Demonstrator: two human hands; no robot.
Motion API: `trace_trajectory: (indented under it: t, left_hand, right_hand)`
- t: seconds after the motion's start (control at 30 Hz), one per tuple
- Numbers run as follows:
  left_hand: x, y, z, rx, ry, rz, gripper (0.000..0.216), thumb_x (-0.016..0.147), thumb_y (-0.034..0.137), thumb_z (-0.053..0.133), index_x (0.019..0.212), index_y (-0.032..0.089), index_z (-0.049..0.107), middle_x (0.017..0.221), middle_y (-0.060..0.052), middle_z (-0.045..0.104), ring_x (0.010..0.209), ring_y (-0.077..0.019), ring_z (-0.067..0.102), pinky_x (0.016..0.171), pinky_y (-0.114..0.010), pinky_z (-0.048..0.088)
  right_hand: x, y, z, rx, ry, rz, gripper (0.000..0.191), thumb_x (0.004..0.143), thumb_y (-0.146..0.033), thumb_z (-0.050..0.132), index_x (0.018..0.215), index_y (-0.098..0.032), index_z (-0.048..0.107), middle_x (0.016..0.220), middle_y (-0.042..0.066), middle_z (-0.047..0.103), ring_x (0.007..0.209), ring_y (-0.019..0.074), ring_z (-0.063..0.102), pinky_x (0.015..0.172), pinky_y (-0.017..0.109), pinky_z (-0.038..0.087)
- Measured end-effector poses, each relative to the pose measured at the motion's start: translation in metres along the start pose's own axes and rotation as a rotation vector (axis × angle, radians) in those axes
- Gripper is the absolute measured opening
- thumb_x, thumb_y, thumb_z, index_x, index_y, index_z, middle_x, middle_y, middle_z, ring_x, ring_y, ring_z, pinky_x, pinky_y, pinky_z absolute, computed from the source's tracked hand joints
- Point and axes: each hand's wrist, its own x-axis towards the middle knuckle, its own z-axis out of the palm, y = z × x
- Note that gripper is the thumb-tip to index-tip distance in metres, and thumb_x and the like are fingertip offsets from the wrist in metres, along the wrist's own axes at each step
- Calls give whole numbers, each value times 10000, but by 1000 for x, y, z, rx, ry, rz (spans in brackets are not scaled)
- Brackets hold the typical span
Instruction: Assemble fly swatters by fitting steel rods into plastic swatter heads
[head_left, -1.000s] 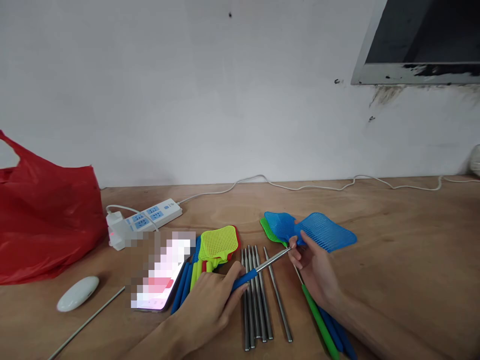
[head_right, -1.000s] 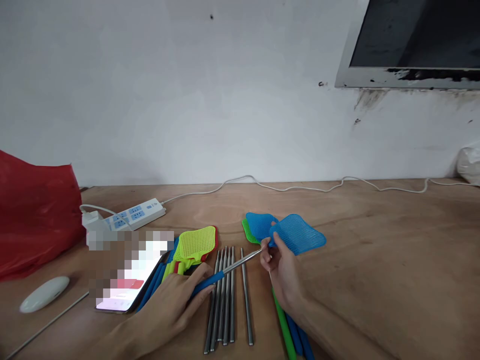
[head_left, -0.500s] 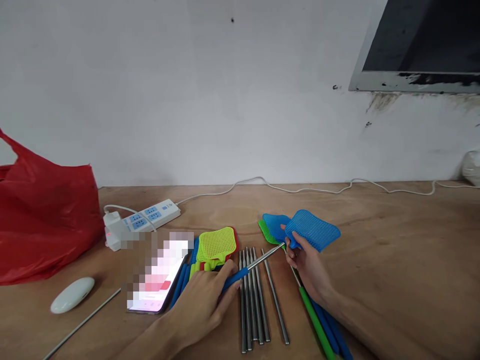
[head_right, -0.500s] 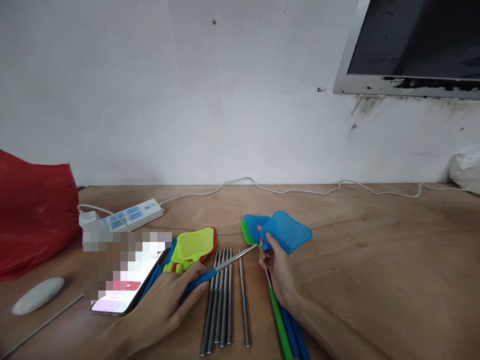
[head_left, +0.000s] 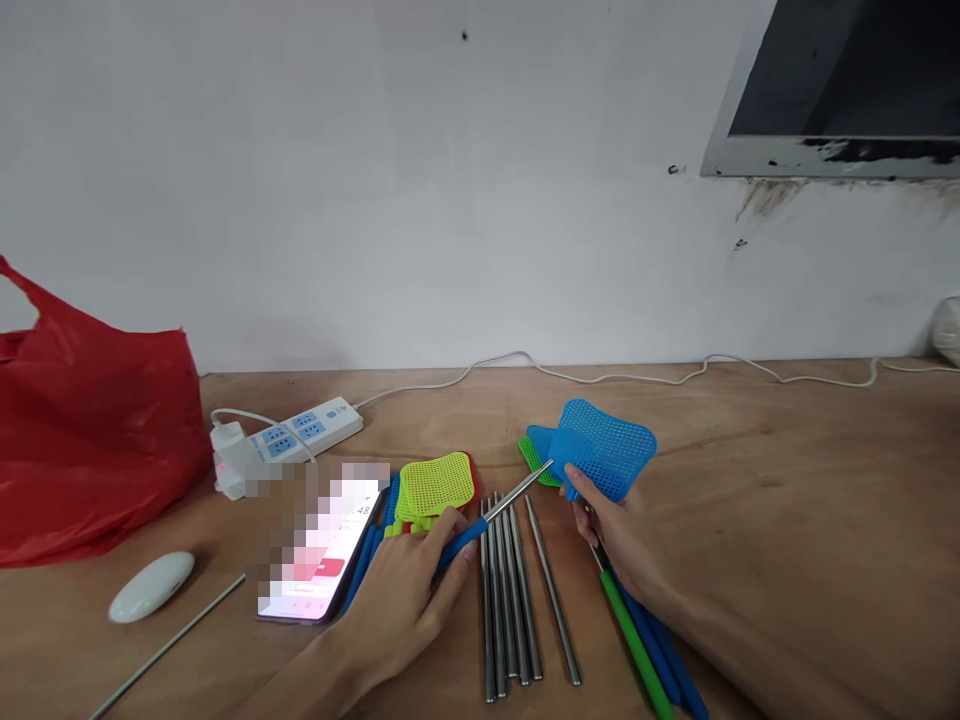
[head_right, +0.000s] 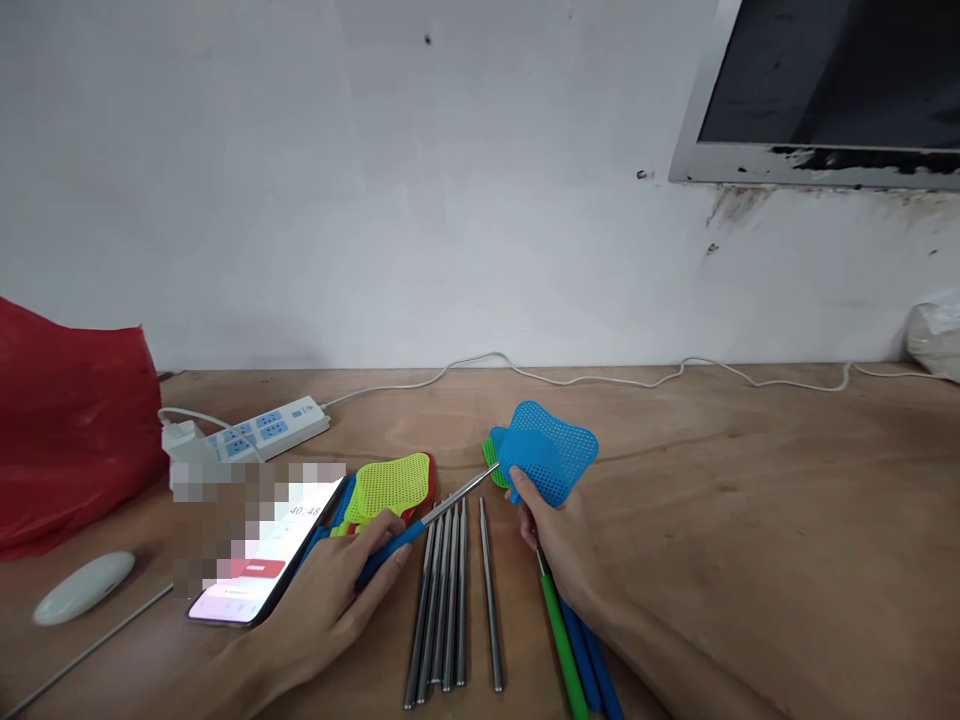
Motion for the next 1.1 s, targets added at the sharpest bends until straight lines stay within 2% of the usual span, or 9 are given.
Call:
trace_trajectory:
  t: [0.1, 0.2, 0.33, 0.47, 0.63, 0.73, 0.83, 1.0, 1.1]
  left_hand:
    - [-1, 0, 2, -5, -12, 38, 175, 1007, 341, 383, 970, 241, 522, 806, -6, 697, 672, -221, 651, 598, -315, 404]
    - [-2, 0, 5, 35, -16, 64, 174, 976, 346, 433, 915, 234, 551, 770, -16, 688, 647, -217, 644, 568, -304, 392]
    - [-3, 2, 7, 63, -19, 88, 177, 980, 335, 424, 926, 228, 554, 801, -26, 695, 665, -221, 650, 586, -311, 406]
    - [-2, 2, 6, 33, -36, 70, 171, 996, 327, 402, 974, 231, 541, 840, -29, 703, 709, -224, 663, 598, -308, 413]
    - [-2, 4, 7, 65, -72, 118, 176, 989, 318, 413, 940, 221, 552, 818, -34, 684, 712, -221, 650, 599, -306, 409]
    - [-1, 7, 8, 80, -89, 163, 151, 974, 282, 441, 927, 216, 569, 830, -34, 678, 739, -217, 644, 622, -306, 424]
    - [-1, 8, 9, 114, -80, 179, 133, 954, 263, 475, 904, 212, 587, 851, -44, 673, 784, -228, 638, 653, -315, 442]
    - [0, 8, 9, 172, -56, 142, 123, 926, 274, 531, 849, 203, 594, 865, -55, 667, 797, -237, 626, 667, -330, 449]
    - [0, 7, 9, 156, -63, 112, 126, 921, 297, 549, 845, 205, 592, 865, -52, 666, 802, -236, 626, 672, -331, 456]
  right_hand:
    - [4, -1, -1, 75, 51, 51, 482, 702, -505, 772, 532, -210, 430, 414, -78, 412, 342, 52, 316, 329, 187, 185]
    - [8, -4, -4, 116, 84, 83, 487, 709, -541, 729, 536, -209, 418, 418, -73, 419, 345, 42, 289, 329, 171, 144]
    - [11, -6, -8, 105, 92, 61, 473, 659, -499, 787, 558, -208, 427, 438, -79, 435, 361, 40, 318, 332, 157, 179]
    - [9, -4, -8, 76, 49, 40, 471, 608, -431, 864, 551, -204, 455, 432, -83, 451, 348, 41, 340, 321, 169, 220]
    - [11, 1, -10, 30, -21, 15, 459, 687, -457, 825, 549, -200, 470, 420, -71, 469, 337, 49, 372, 322, 175, 260]
    - [13, 1, -10, 45, -57, 30, 409, 724, -509, 772, 616, -198, 530, 487, -38, 550, 376, 88, 465, 338, 194, 348]
    - [11, -3, -8, 56, -87, 26, 399, 700, -539, 774, 688, -198, 568, 563, -20, 607, 429, 118, 528, 363, 218, 418]
    - [8, -9, -6, -14, -104, -7, 402, 652, -510, 831, 745, -187, 611, 488, -61, 557, 372, 81, 444, 343, 188, 349]
    - [8, -8, -7, -57, -139, 20, 406, 664, -536, 814, 715, -180, 626, 480, -52, 558, 379, 90, 464, 354, 197, 355]
